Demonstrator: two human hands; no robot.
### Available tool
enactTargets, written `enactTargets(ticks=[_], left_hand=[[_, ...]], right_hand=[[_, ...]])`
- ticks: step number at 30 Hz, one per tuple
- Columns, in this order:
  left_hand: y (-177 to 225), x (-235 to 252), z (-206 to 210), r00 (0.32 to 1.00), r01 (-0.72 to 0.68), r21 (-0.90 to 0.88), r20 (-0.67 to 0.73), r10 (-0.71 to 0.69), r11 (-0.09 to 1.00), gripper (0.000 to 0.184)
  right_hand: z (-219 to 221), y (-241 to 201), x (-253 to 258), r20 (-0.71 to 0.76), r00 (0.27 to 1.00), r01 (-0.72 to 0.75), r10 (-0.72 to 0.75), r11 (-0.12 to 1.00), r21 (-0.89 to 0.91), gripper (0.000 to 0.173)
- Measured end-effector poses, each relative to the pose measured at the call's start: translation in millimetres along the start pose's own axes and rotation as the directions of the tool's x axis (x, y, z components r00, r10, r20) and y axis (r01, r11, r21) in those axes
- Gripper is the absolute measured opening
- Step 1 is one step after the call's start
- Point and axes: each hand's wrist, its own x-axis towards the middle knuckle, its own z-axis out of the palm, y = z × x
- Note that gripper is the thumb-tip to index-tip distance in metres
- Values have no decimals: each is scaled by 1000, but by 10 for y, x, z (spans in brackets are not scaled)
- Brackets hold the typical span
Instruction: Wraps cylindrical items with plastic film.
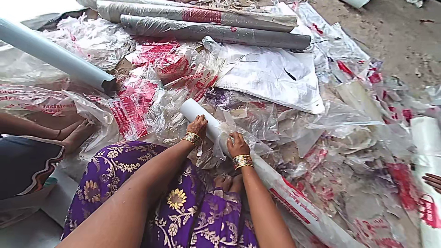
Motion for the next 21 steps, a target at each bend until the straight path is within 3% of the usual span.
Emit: enactTargets(ticks=[7,10,13,18,21], left_hand=[[-72,66,125,977,-151,228,-111,180,962,30],[-31,83,111,981,-122,106,-137,136,987,26],[56,107,-54,999,-31,-102,-19,29,994,28],[24,140,-492,944,-206,-391,164,288,897,31],[7,136,-714,972,-179,-434,59,226,883,30]], right_hand=[[13,0,-3,-12,1000,4,-4,1000,-6,39],[9,7,12,-3,1000,7,-7,1000,-19,39],[9,2,21,3,1000,0,0,1000,-21,40],[4,-3,21,4,1000,-5,5,1000,-15,39],[1,-14,10,8,1000,-2,2,1000,-27,38]])
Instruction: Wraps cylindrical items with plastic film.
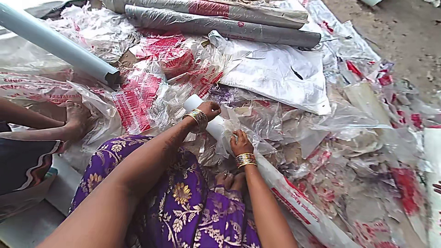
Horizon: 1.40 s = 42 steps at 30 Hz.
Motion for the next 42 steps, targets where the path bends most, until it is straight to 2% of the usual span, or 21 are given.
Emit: enactTargets(ticks=[2,7,14,21,27,32,34,37,38,42], left_hand=[[-57,8,-40,995,70,77,-71,-65,995,30],[-228,18,242,981,185,300,-1,-194,936,23],[-258,9,608,999,-5,499,-44,31,867,24],[-276,73,618,997,-19,415,-55,46,910,23],[-310,85,611,970,-116,394,-151,189,912,18],[-166,81,417,975,-71,261,-184,122,963,15],[-243,109,418,985,-68,290,-134,111,954,25],[-365,184,512,995,-65,383,-45,89,921,56],[-378,212,526,996,-74,407,-21,90,910,55],[-320,290,466,993,-122,435,44,114,892,17]], right_hand=[[-14,-16,-12,0,1000,-4,4,1000,-4,38],[-5,-16,1,-5,1000,-9,9,1000,-10,38],[7,5,17,2,1000,-9,9,1000,-18,39],[23,19,18,9,1000,-20,20,1000,-12,38],[2,8,20,8,1000,-18,18,1000,-9,40],[1,6,3,3,1000,-1,1,1000,-6,40],[-1,2,5,-3,1000,-3,3,1000,-3,39],[1,-1,11,6,1000,-9,9,1000,-11,40],[1,1,16,10,1000,-9,9,1000,-13,39],[24,14,18,4,1000,-3,3,1000,-18,38]])
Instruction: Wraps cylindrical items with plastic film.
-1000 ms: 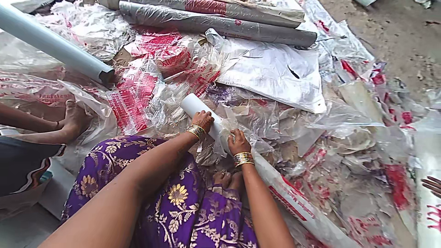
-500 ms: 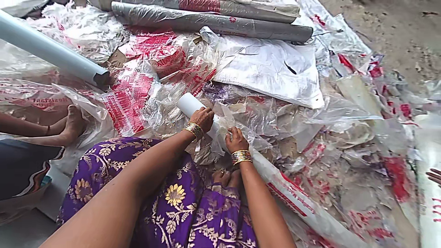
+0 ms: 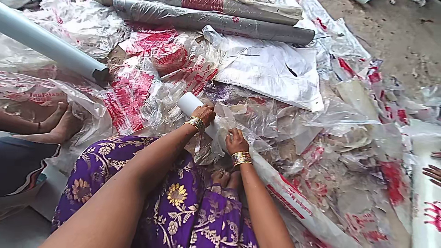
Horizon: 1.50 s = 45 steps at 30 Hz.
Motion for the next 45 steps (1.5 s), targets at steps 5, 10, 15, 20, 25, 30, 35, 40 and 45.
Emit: enactTargets(ticks=[5,10,15,20,25,30,35,40,45], left_hand=[[-61,21,-134,999,-2,-161,-36,-4,987,21],[-66,59,-61,999,43,-89,5,-43,995,29],[-8,77,-29,997,78,-63,-24,-79,995,16],[5,86,-14,997,78,-58,-18,-79,995,20],[-5,89,-12,994,104,-133,-29,-108,986,22],[87,85,30,994,93,-16,-48,-94,996,19],[109,93,27,992,121,-46,51,-119,992,25],[-108,-3,-211,994,-2,-387,102,45,922,22],[-95,-72,-256,992,121,-347,5,-127,930,24]], right_hand=[[-7,-8,5,-1,1000,-12,12,1000,1,38],[3,-33,-4,-6,1000,-21,20,1000,-11,38],[13,-65,-35,-15,1000,-28,27,999,-24,39],[-7,-79,-50,-18,999,-27,27,999,-18,39],[2,-87,-45,-3,999,-41,41,999,-19,39],[1,-100,-56,-7,999,-46,46,999,-25,39],[14,-96,-60,-11,999,-43,43,999,-25,40],[4,-71,-54,-4,999,-45,45,999,-18,40],[-8,-75,-50,4,999,-42,42,999,-26,41]])
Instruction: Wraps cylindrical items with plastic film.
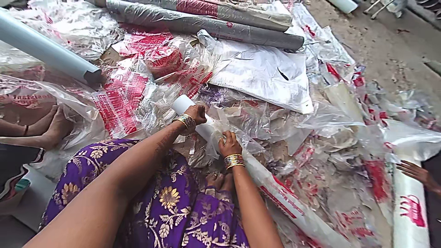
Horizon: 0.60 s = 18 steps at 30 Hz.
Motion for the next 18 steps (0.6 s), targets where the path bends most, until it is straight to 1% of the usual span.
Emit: enactTargets(ticks=[2,5,7,10,13,18], left_hand=[[33,-19,40,1000,17,78,16,-18,997,20],[47,-77,131,998,6,224,56,-20,975,28],[56,-122,205,999,18,285,36,-30,958,24],[15,-127,371,998,-18,333,-54,38,943,24],[55,-168,472,993,-49,369,-79,84,928,24],[146,-203,533,996,16,376,-84,17,927,28]], right_hand=[[5,2,-6,-5,1000,5,-5,1000,5,42],[-7,1,-2,22,1000,-1,1,1000,0,43],[-9,2,7,34,999,-4,4,1000,-4,43],[-5,11,6,27,1000,-4,4,1000,5,43],[2,10,7,24,1000,-1,1,1000,5,44],[0,-3,6,22,1000,0,0,1000,3,44]])
